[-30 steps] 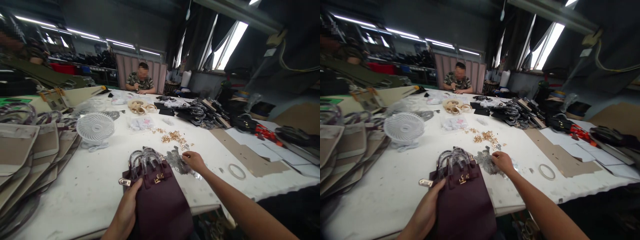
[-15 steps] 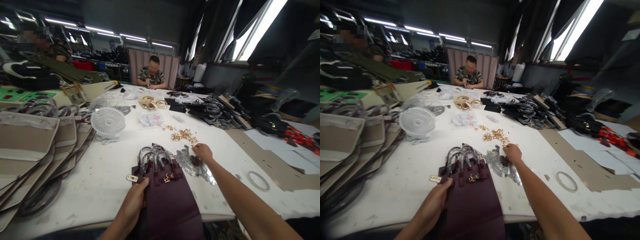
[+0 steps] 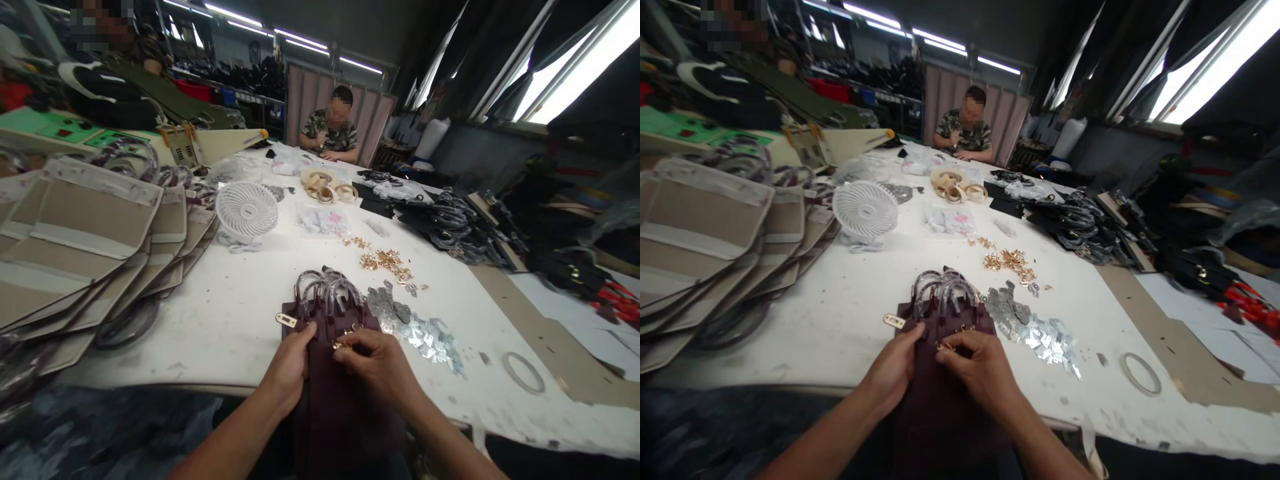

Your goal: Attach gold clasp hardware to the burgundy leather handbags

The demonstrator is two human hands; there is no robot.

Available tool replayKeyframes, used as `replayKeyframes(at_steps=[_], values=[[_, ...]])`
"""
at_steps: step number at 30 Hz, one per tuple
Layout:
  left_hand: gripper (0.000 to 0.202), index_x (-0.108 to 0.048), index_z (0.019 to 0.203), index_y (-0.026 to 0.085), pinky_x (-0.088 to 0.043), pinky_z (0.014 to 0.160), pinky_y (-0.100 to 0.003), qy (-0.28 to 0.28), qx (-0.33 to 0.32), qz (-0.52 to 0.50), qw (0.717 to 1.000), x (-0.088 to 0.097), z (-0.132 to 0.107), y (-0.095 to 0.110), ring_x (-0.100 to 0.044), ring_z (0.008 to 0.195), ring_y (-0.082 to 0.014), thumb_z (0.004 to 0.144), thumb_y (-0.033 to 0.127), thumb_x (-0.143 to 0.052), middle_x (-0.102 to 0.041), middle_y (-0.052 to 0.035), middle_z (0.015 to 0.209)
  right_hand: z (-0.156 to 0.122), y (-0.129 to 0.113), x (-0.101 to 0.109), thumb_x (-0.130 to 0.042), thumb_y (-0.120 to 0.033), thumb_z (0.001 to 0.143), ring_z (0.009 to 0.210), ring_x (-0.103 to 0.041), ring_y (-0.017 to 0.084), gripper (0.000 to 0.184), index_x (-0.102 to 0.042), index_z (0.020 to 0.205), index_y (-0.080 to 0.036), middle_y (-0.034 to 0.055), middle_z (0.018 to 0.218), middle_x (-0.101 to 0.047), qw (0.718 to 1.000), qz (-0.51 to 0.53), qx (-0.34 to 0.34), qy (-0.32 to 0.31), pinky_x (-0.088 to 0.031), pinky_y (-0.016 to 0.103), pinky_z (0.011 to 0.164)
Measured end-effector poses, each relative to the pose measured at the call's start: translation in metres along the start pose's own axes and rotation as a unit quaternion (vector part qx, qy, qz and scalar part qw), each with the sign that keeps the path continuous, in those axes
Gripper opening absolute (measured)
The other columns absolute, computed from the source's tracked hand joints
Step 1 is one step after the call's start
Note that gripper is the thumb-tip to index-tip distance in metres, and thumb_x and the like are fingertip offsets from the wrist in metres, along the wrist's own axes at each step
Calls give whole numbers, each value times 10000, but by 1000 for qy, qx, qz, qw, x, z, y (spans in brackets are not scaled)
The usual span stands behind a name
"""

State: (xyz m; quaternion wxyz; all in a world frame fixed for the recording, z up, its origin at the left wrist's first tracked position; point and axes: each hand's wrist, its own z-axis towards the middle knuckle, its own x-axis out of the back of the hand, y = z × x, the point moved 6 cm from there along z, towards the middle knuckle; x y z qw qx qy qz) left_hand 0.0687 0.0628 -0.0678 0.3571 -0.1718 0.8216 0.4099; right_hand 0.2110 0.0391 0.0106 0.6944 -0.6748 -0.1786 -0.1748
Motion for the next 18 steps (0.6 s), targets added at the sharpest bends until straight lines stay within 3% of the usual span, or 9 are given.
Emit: replayKeyframes(at_steps=[5, 10, 15, 18], values=[[322, -770, 970, 73, -592, 885, -396, 29, -29, -68, 997, 0, 0, -4, -747, 967, -308, 834, 364, -747, -802, -148, 939, 4, 17, -22, -756, -332, 858, 905, -737, 230, 145, -814, 984, -289, 15, 987, -798, 999, -38, 24, 31, -561, 338, 864], [371, -771, 996, 83, -570, 924, -404, 16, -58, -72, 996, 4, 0, -3, -741, 984, -307, 816, 407, -766, -801, -141, 953, 3, 14, -25, -696, -287, 902, 948, -722, 222, 181, -789, 1057, -284, 24, 1023, -778, 993, -89, 59, 50, -552, 351, 903], [413, -771, 1028, 82, -550, 929, -408, 8, -64, -58, 996, 9, 0, -5, -736, 971, -302, 830, 444, -750, -797, -149, 972, 1, 0, -34, -643, -205, 899, 1024, -675, 213, 356, -705, 1243, -274, 42, 1098, -714, 994, -86, 68, -4, -544, 333, 909], [423, -774, 1031, 85, -541, 919, -400, -7, -77, -59, 995, 9, 2, -5, -726, 962, -292, 864, 469, -715, -793, -145, 955, 2, 0, -35, -587, -247, 959, 1042, -673, 216, 257, -736, 1167, -274, 48, 1109, -721, 991, -106, 85, -2, -529, 347, 941]])
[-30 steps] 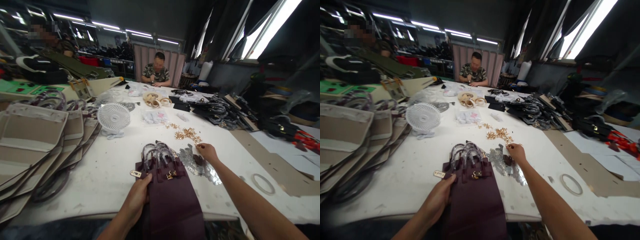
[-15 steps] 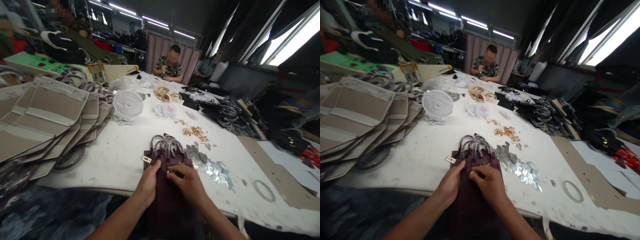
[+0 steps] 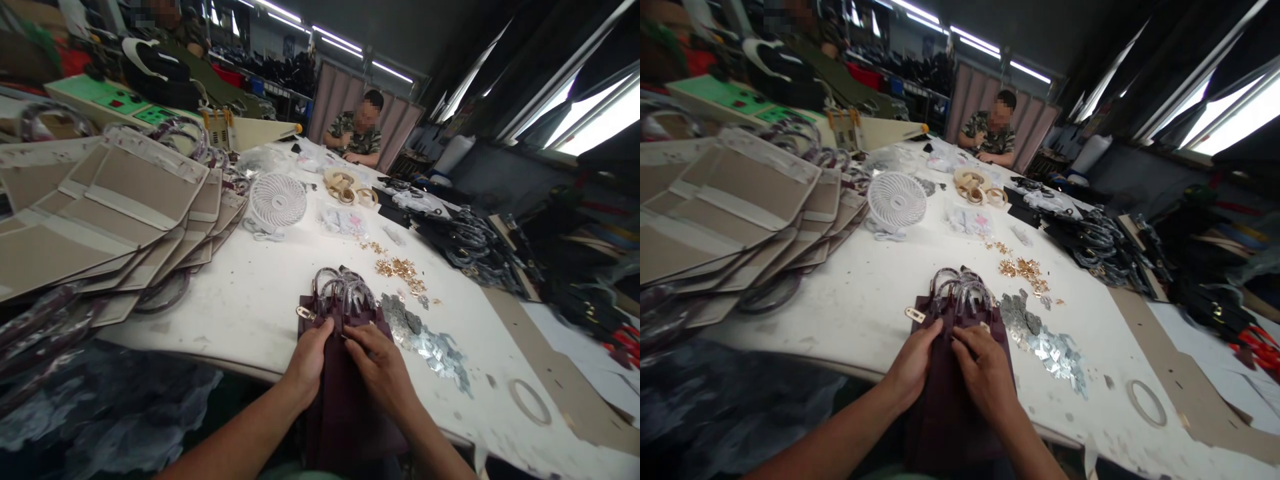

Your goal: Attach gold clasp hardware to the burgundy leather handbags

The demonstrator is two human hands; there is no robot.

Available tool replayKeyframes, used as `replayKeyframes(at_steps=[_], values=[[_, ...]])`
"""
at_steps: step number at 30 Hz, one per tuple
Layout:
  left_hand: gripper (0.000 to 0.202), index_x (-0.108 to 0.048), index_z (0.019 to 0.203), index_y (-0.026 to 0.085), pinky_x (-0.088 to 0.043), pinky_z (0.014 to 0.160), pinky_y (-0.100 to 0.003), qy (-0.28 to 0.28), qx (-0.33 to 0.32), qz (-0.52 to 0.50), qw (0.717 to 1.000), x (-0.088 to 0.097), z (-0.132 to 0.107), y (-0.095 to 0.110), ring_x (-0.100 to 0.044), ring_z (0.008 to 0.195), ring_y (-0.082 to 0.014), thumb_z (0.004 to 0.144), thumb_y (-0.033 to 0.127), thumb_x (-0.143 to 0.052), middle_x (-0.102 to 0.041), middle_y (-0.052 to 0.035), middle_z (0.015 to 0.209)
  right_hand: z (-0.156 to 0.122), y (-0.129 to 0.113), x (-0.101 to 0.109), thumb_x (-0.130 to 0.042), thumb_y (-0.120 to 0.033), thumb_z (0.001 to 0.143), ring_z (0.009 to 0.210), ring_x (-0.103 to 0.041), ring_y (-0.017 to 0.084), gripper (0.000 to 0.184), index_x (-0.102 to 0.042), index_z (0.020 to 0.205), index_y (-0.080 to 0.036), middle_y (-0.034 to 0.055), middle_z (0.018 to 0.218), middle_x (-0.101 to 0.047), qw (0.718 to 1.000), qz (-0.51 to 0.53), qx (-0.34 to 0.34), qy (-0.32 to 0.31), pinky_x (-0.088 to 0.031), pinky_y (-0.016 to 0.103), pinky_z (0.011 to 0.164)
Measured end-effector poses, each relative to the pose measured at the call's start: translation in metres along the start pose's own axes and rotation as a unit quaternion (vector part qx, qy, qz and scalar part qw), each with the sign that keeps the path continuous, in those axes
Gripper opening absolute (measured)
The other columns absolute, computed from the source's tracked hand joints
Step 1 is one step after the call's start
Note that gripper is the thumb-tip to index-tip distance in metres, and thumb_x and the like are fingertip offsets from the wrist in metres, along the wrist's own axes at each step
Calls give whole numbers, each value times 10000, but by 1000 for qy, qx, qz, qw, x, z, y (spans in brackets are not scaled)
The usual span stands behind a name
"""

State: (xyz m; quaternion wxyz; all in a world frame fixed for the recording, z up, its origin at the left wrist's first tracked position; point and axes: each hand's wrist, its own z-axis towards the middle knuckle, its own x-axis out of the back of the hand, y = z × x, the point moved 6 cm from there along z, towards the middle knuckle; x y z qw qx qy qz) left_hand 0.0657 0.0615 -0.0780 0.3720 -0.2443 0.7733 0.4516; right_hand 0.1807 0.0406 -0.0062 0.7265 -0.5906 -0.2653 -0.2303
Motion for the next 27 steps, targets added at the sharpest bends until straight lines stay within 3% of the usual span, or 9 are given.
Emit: replayKeyframes(at_steps=[3, 6, 10, 13, 19, 27], values=[[416, -778, 1008, 93, -531, 890, -369, -7, -16, 11, 1000, -1, 0, 3, -713, 914, -268, 865, 478, -707, -788, -125, 917, 0, 3, 3, -594, -244, 957, 1015, -682, 225, 214, -742, 1109, -266, 48, 1079, -741, 999, -42, 12, 24, -519, 363, 938], [417, -768, 887, 110, -522, 811, -341, 13, -21, 55, 998, 1, -3, 5, -676, 785, -226, 854, 521, -702, -765, -96, 829, 1, 0, 7, -636, -229, 914, 976, -676, 239, 174, -739, 1051, -258, 44, 1022, -740, 996, -92, 7, 6, -508, 368, 891], [443, -656, 699, 156, -469, 675, -287, 61, -31, 118, 991, 10, -5, 4, -551, 637, -152, 827, 577, -711, -663, -17, 673, 2, -2, 14, -696, -262, 856, 744, -644, 198, 47, -701, 819, -232, 3, 786, -694, 995, -46, -91, -18, -480, 306, 690], [473, -586, 679, 176, -423, 632, -273, 89, -38, 152, 984, 15, -5, 2, -497, 625, -138, 809, 611, -716, -593, 15, 635, 1, 3, 12, -702, -363, 863, 672, -630, 182, 139, -692, 823, -230, -11, 734, -693, 986, 37, -164, 2, -461, 281, 621], [521, -488, 650, 199, -380, 610, -269, 97, -46, 166, 980, 18, -5, 1, -447, 625, -129, 792, 651, -705, -524, 36, 631, -1, 5, 4, -690, -422, 875, 692, -633, 195, 198, -685, 838, -227, 5, 766, -715, 987, 15, -145, 75, -469, 295, 664], [555, -395, 644, 221, -337, 581, -263, 115, -56, 199, 972, 19, -6, 1, -344, 616, -115, 801, 675, -674, -382, 63, 620, -3, 12, 2, -686, -435, 874, 633, -637, 201, 202, -677, 830, -238, -2, 696, -687, 983, 30, -177, 28, -464, 304, 601]])
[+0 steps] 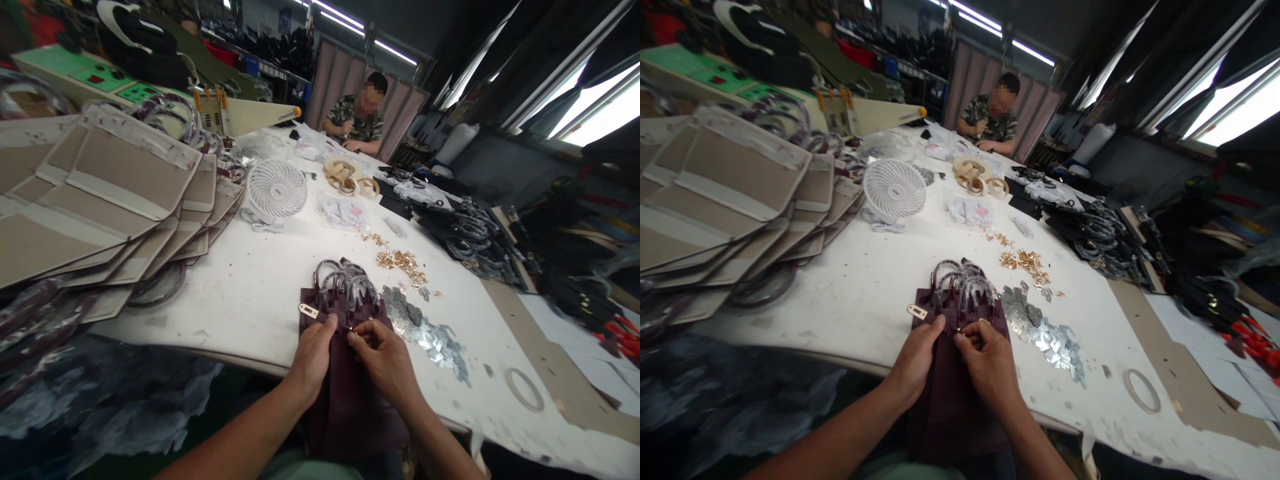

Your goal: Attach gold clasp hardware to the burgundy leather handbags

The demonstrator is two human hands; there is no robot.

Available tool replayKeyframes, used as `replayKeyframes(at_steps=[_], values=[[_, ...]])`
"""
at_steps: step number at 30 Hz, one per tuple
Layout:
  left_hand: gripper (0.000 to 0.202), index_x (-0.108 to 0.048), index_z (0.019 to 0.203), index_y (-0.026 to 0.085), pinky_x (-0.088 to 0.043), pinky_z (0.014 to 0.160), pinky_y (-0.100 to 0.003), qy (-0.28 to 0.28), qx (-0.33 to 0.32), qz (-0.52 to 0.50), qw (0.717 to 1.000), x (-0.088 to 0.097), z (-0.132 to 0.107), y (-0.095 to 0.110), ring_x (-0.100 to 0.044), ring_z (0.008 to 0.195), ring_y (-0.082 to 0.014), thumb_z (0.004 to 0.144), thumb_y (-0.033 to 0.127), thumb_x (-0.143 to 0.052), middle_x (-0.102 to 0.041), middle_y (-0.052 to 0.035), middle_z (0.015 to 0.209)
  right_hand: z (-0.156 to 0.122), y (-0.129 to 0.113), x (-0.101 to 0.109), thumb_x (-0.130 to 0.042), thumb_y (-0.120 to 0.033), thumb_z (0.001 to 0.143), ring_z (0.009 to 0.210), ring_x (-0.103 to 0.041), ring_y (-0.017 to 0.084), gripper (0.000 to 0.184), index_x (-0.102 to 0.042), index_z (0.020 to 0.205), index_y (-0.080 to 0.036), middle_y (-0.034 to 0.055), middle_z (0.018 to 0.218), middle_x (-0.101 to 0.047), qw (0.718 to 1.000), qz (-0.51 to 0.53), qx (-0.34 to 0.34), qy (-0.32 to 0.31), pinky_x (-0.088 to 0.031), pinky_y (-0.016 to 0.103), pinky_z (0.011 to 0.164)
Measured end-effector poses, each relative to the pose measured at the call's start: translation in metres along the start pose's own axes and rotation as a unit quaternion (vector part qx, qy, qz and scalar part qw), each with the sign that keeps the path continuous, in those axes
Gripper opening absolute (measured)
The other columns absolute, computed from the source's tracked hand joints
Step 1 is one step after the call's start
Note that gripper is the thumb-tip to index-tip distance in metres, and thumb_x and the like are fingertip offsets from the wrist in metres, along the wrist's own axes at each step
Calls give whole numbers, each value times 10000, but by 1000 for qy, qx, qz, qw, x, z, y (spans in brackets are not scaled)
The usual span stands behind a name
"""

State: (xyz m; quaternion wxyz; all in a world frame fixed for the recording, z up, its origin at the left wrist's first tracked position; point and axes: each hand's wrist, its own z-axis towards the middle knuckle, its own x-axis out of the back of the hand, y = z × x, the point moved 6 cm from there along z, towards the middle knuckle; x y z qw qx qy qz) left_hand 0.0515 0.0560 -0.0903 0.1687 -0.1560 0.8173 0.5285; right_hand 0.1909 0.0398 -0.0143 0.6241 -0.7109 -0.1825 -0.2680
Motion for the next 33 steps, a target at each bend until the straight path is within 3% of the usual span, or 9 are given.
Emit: replayKeyframes(at_steps=[7, 14, 19, 23, 29, 33], values=[[557, -446, 626, 206, -314, 550, -266, -32, -5, 45, 998, -3, -2, 5, -369, 590, -116, 828, 694, -624, -426, 46, 601, 8, 8, -5, -687, -451, 867, 581, -641, 187, 224, -655, 838, -232, -14, 690, -670, 999, 18, -24, -19, -468, 293, 549], [581, -452, 610, 203, -301, 547, -260, -5, -9, 47, 999, 0, 1, -1, -371, 599, -121, 785, 719, -654, -411, 46, 599, 1, -2, -7, -672, -396, 898, 682, -656, 195, 181, -659, 833, -228, 12, 773, -713, 998, -35, 43, 38, -486, 308, 658], [619, -447, 574, 206, -267, 525, -269, 21, -32, 123, 992, 2, 4, -1, -344, 565, -118, 782, 766, -609, -382, 45, 566, -2, 17, -9, -680, -482, 883, 580, -641, 190, 260, -645, 854, -227, -7, 664, -671, 998, 53, -29, 32, -469, 287, 547], [634, -437, 543, 208, -233, 509, -277, 21, -34, 157, 987, 2, 5, -3, -343, 538, -119, 778, 774, -600, -376, 41, 540, 4, 21, -8, -674, -469, 881, 576, -651, 183, 248, -617, 880, -228, -17, 679, -656, 997, 66, -36, -5, -468, 274, 528], [608, -503, 573, 199, -278, 519, -272, 16, -34, 160, 986, 0, 6, -2, -421, 555, -139, 785, 760, -603, -468, 21, 553, 11, -4, -4, -595, -322, 940, 571, -593, 148, 132, -603, 1045, -243, -61, 647, -591, 994, -27, 53, -93, -435, 254, 556], [581, -504, 561, 201, -297, 538, -275, 23, -41, 159, 986, -1, 6, 0, -405, 561, -137, 806, 716, -612, -456, 26, 547, 5, -3, -8, -560, -325, 968, 680, -629, 163, 144, -618, 1070, -242, -18, 775, -667, 994, -43, 84, -58, -445, 266, 622]])
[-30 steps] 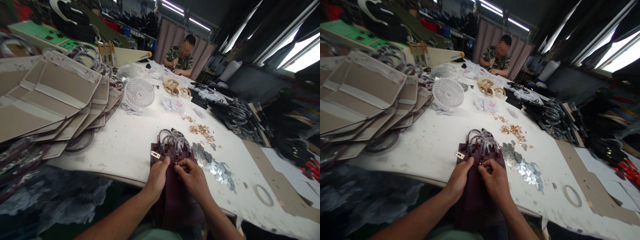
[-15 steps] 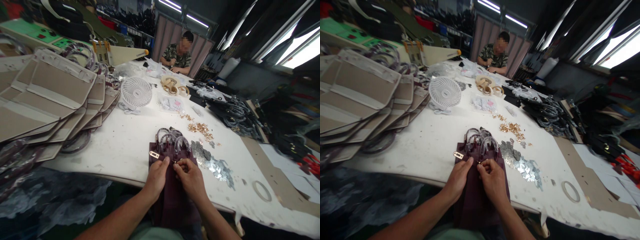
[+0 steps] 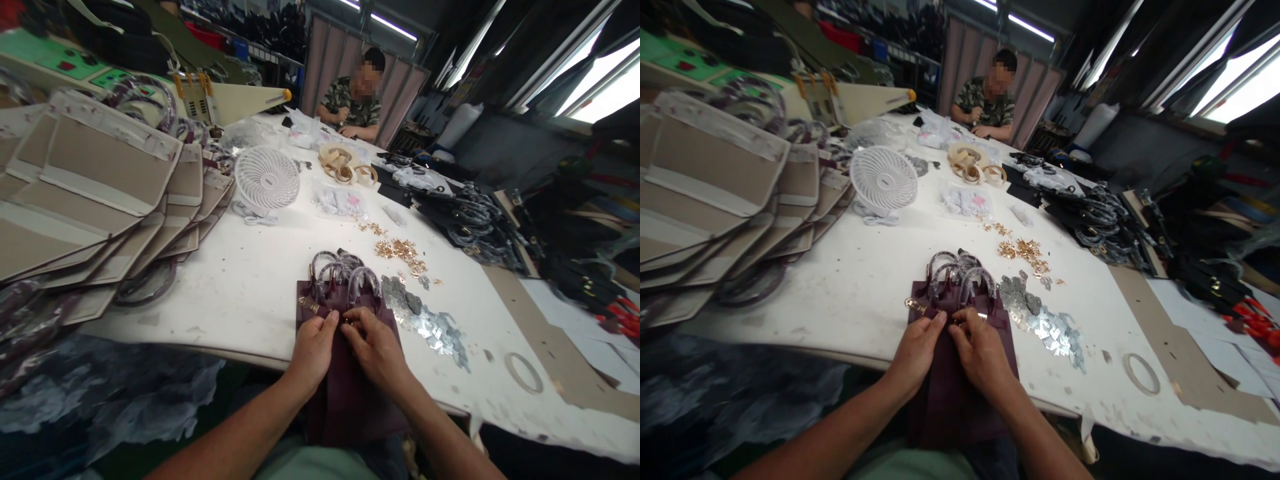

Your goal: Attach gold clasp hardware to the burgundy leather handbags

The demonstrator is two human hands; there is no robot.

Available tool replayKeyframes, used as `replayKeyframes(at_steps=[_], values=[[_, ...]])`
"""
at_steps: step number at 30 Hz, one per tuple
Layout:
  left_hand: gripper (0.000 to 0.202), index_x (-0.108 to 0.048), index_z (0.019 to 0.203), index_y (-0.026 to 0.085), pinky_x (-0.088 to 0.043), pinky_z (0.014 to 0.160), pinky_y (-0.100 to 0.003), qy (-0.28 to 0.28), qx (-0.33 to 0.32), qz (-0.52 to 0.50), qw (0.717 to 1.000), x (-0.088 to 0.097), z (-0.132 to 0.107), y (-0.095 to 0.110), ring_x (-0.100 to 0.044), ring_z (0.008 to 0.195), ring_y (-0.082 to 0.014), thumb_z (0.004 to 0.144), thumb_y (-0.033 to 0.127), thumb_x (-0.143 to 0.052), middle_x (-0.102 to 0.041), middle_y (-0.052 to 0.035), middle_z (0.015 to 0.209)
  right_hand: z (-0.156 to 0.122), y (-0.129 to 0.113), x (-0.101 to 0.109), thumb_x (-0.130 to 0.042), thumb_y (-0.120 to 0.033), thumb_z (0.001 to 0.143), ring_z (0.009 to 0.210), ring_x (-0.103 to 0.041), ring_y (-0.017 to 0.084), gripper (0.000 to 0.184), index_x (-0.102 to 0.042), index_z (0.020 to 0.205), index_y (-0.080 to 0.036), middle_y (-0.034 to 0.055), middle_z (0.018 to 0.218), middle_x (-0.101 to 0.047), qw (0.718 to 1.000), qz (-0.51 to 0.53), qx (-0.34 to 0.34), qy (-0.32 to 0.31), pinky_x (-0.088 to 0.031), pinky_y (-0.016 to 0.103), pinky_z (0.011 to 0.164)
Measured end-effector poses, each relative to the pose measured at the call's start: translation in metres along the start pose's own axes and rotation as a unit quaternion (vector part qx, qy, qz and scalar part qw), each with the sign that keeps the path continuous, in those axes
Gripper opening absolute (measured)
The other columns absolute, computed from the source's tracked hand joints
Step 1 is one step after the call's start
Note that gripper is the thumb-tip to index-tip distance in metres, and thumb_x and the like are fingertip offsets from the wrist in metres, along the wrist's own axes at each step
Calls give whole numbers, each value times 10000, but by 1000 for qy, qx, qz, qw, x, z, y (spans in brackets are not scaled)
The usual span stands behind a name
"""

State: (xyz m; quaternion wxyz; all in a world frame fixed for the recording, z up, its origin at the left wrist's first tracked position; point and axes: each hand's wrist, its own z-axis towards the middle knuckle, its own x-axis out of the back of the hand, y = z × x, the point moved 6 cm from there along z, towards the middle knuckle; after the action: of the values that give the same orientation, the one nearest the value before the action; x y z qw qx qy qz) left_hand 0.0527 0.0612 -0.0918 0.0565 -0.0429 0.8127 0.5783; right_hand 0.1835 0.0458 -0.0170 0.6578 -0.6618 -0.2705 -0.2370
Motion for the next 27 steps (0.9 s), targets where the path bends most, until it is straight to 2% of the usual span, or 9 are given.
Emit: replayKeyframes(at_steps=[5, 8, 17, 22, 24, 27], values=[[577, -481, 530, 209, -255, 522, -282, 5, -1, 6, 1000, -1, 0, -1, -351, 529, -126, 814, 693, -612, -413, 37, 522, -9, 20, -8, -555, -422, 974, 591, -646, 158, 241, -614, 1117, -237, -14, 766, -683, 993, 85, -66, 57, -481, 265, 563], [572, -474, 527, 211, -243, 518, -284, 9, -2, 8, 1000, -1, -1, 0, -335, 524, -124, 816, 685, -614, -400, 41, 517, -10, 21, -8, -562, -442, 966, 568, -649, 154, 270, -616, 1123, -229, -15, 754, -675, 990, 98, -76, 70, -490, 260, 547], [576, -473, 567, 213, -270, 512, -268, 23, -2, 2, 1000, -1, -1, 1, -361, 540, -125, 802, 722, -607, -413, 44, 536, -2, 14, -3, -551, -397, 971, 567, -578, 138, 202, -624, 1095, -255, -39, 708, -612, 997, 62, -42, 8, -465, 237, 540], [571, -481, 544, 203, -260, 515, -269, 31, -8, 16, 999, -1, 0, -1, -373, 542, -126, 808, 689, -624, -424, 36, 531, 5, 8, 2, -551, -360, 965, 547, -565, 130, 161, -626, 1052, -248, -55, 666, -572, 997, 60, -41, -40, -453, 232, 527], [538, -523, 552, 197, -287, 533, -269, 29, -15, 22, 999, 0, -1, 2, -413, 564, -139, 827, 648, -624, -470, 20, 551, 7, 8, 1, -562, -354, 954, 535, -570, 129, 146, -629, 1023, -244, -61, 650, -571, 995, 71, -51, -42, -448, 232, 521], [488, -584, 563, 194, -341, 572, -273, 24, -31, 30, 999, 1, -4, 8, -480, 608, -163, 853, 584, -622, -544, -5, 588, 9, 12, -1, -593, -370, 933, 503, -592, 133, 181, -614, 1063, -245, -74, 632, -576, 992, 99, -79, -12, -449, 237, 509]])
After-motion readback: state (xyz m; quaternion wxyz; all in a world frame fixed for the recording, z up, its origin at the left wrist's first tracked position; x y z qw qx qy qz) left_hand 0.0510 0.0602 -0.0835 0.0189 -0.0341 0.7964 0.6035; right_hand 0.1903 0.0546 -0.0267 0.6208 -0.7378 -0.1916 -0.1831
